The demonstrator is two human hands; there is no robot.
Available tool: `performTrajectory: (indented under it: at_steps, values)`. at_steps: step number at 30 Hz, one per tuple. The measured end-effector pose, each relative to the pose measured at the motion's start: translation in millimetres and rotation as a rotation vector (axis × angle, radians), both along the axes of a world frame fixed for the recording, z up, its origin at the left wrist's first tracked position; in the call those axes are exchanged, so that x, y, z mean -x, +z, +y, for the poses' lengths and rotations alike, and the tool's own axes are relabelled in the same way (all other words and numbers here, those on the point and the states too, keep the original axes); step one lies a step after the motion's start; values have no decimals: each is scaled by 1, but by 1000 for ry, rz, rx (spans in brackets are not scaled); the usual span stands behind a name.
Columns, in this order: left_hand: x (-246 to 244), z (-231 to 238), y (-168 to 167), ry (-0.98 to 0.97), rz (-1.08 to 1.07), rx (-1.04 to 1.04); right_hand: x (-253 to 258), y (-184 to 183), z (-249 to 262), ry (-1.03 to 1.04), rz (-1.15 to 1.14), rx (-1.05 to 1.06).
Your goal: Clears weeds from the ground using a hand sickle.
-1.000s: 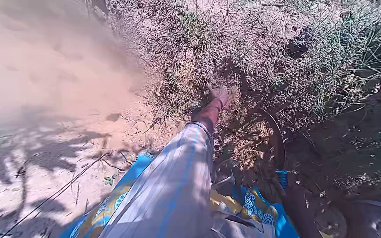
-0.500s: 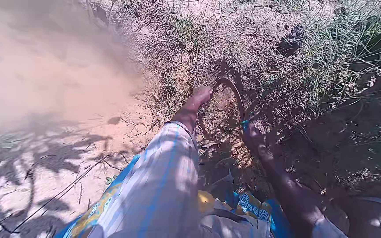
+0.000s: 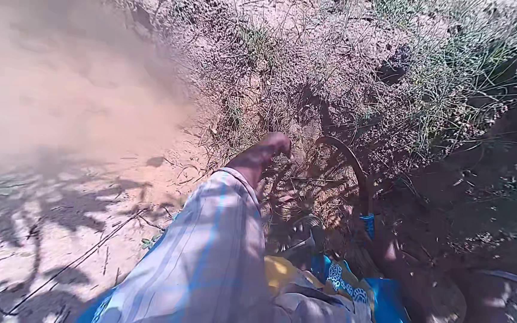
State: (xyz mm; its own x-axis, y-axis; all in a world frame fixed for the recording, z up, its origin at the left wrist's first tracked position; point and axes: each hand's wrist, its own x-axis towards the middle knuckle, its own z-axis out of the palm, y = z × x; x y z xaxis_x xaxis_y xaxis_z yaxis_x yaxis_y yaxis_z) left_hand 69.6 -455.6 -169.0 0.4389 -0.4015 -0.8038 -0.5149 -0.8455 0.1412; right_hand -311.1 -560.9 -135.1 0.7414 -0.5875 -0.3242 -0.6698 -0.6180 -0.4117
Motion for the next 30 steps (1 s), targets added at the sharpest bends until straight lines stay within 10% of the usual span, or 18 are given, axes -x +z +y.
performTrajectory:
  at_steps: [10,23,30]
  values:
    - [7,-53,-30,353,-259,336,21,-9,0,-31,-114,-2]
    - [-30,-14,-38,277,-202,376,-115,18,-17,4,-108,-119]
    - [6,-41,-56,295,-263,377,-99,6,-9,-2,-34,-160]
